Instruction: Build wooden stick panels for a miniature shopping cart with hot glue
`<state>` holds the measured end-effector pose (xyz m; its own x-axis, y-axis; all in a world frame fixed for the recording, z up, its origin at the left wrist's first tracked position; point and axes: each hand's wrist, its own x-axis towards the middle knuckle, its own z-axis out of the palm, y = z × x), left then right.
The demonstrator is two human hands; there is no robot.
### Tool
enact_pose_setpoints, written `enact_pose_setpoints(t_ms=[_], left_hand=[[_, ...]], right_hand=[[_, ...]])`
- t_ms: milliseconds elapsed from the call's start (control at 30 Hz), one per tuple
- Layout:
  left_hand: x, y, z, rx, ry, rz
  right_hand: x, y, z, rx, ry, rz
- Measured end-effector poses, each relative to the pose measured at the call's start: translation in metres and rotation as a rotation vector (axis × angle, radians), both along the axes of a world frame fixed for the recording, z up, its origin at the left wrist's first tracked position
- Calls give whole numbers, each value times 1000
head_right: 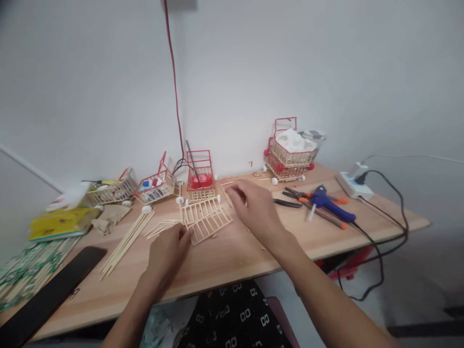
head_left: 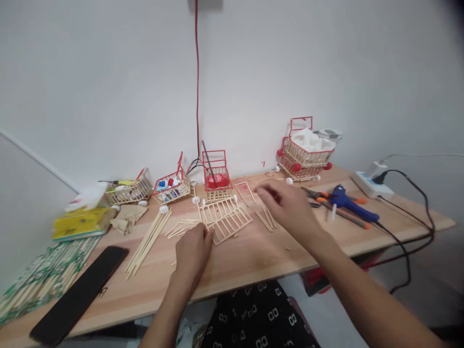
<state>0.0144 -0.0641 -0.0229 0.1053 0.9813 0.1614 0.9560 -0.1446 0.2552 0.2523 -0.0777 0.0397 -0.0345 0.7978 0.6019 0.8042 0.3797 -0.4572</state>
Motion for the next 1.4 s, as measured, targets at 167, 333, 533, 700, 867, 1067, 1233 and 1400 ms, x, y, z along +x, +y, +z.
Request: enact_pose_setpoints(t_ms=[167,333,533,700,867,1067,1233,1400], left_hand=[[6,5,-1,0,67,24],[5,7,-4,11,32,16],[1,7,-7,16,-101,17],[-6,6,-11,0,-418,-31],[-10,6,-19,19,-702,-67],[-15,-1,-25,-73,-1121,-96],[-23,-16,-18,9,-1020,-41],[-33,-24,-22,45,-1009,-4]], right_hand=[[-10,42,-24,-522,-294,-171],[-22,57,-34,-637,-314,-184],[-18,56,-45,-639,-270,-155],[-4,43,-60,-539,-183,-110],[-4,10,-68,-307,91,-2],[-15,-17,-79,-182,244,38],[-20,-24,-84,-228,229,37],[-23,-26,-90,-216,181,65]])
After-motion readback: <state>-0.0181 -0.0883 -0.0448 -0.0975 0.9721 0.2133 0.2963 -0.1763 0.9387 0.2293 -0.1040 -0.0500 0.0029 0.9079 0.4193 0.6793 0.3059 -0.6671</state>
